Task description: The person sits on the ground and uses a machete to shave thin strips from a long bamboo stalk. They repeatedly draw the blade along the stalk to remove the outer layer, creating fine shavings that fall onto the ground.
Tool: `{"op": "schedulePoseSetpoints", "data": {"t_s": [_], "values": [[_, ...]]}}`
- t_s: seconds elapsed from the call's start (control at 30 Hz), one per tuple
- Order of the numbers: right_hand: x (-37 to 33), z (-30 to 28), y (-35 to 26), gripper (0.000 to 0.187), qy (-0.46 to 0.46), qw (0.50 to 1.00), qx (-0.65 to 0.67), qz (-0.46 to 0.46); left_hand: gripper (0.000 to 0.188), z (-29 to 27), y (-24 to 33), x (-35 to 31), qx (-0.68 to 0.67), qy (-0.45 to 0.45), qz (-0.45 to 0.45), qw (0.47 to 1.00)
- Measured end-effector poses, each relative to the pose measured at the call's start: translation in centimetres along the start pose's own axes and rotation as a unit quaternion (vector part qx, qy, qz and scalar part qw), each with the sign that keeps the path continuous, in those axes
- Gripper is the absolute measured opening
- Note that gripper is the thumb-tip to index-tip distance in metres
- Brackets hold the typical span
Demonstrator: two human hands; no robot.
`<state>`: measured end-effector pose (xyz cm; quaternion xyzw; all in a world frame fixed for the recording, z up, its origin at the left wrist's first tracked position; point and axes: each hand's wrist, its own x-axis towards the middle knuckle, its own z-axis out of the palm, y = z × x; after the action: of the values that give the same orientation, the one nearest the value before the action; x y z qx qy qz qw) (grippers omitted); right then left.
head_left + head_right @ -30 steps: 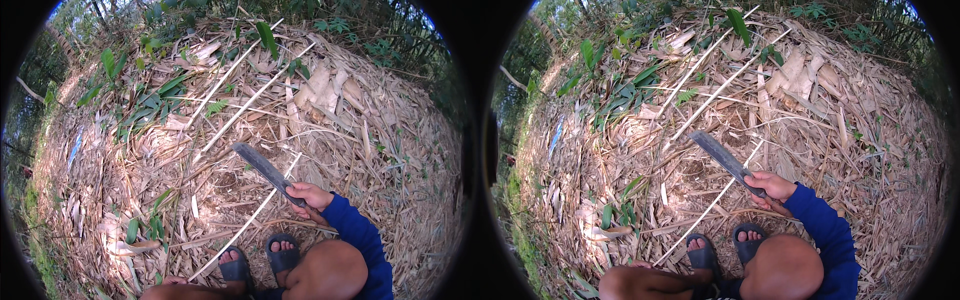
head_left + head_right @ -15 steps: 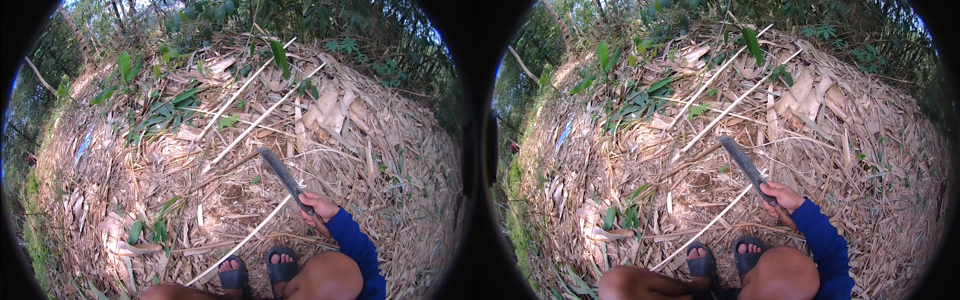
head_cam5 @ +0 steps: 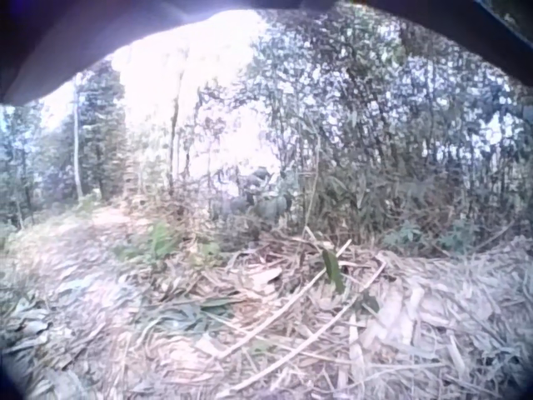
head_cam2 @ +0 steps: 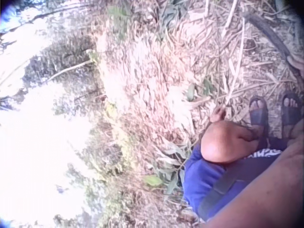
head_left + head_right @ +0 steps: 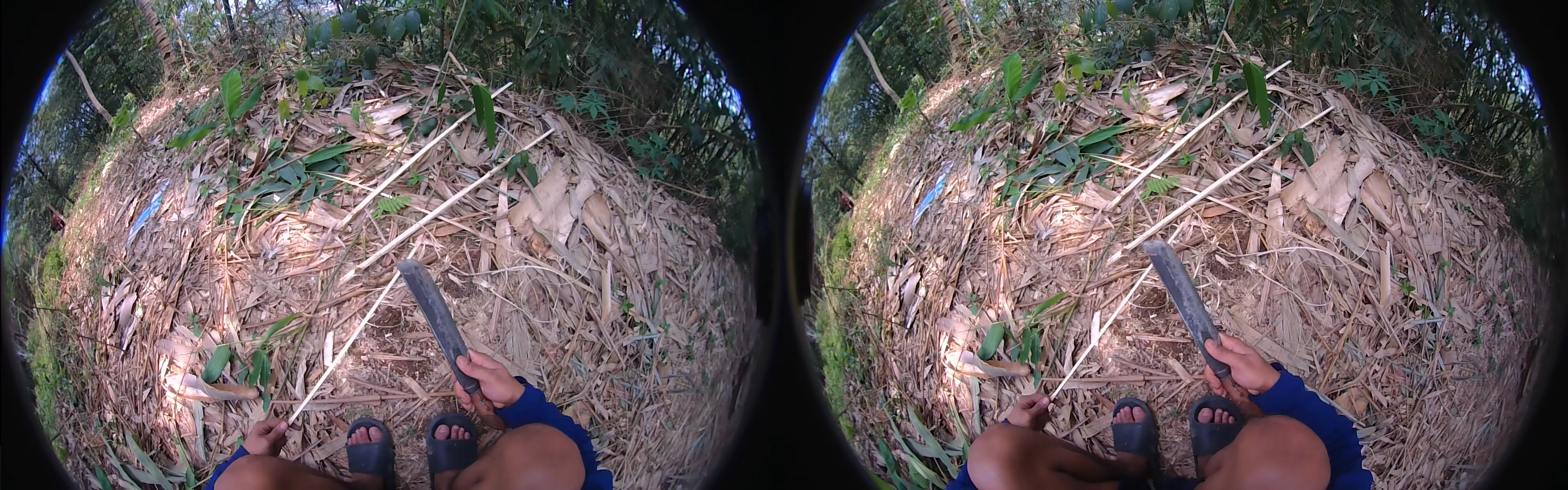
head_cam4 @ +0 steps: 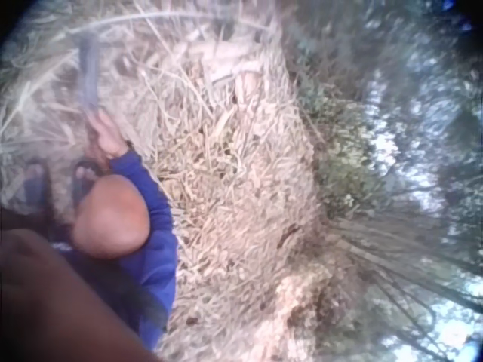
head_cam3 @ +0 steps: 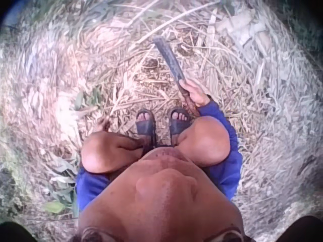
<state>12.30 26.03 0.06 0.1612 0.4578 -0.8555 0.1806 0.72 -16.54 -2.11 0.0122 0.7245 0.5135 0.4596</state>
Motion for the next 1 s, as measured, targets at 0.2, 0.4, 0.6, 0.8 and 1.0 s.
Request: {"op": "schedulePoseSetpoints", "data": {"t_s": [0.2, 0.4, 0.6, 0.8, 1.0], "values": [[2.7, 5.2, 4.2, 0.024, -0.107, 0.991, -0.009, 0.084, 0.02, 7.9, 5.8, 6.2, -0.001, -0.026, 0.063, 0.998], [2.7, 5.6, 7.1, 0.027, -0.109, 0.987, 0.018, 0.119, 0.019, 10.4, 5.8, 7.9, -0.011, -0.156, 0.11, 0.982], [1.8, 5.9, 6.8, 0.027, -0.097, 0.986, 0.042, 0.126, 0.023, 11.0, 6.4, 7.4, -0.03, -0.228, 0.108, 0.967], [1.8, 5.5, 6.0, 0.026, -0.096, 0.988, 0.014, 0.119, 0.026, 10.8, 6.1, 7.8, 0.035, -0.226, 0.17, 0.959], [1.5, 4.7, 5.6, 0.026, -0.068, 0.992, -0.011, 0.107, 0.024, 11.4, 8.0, 6.5, 0.016, -0.203, 0.141, 0.969]]}}
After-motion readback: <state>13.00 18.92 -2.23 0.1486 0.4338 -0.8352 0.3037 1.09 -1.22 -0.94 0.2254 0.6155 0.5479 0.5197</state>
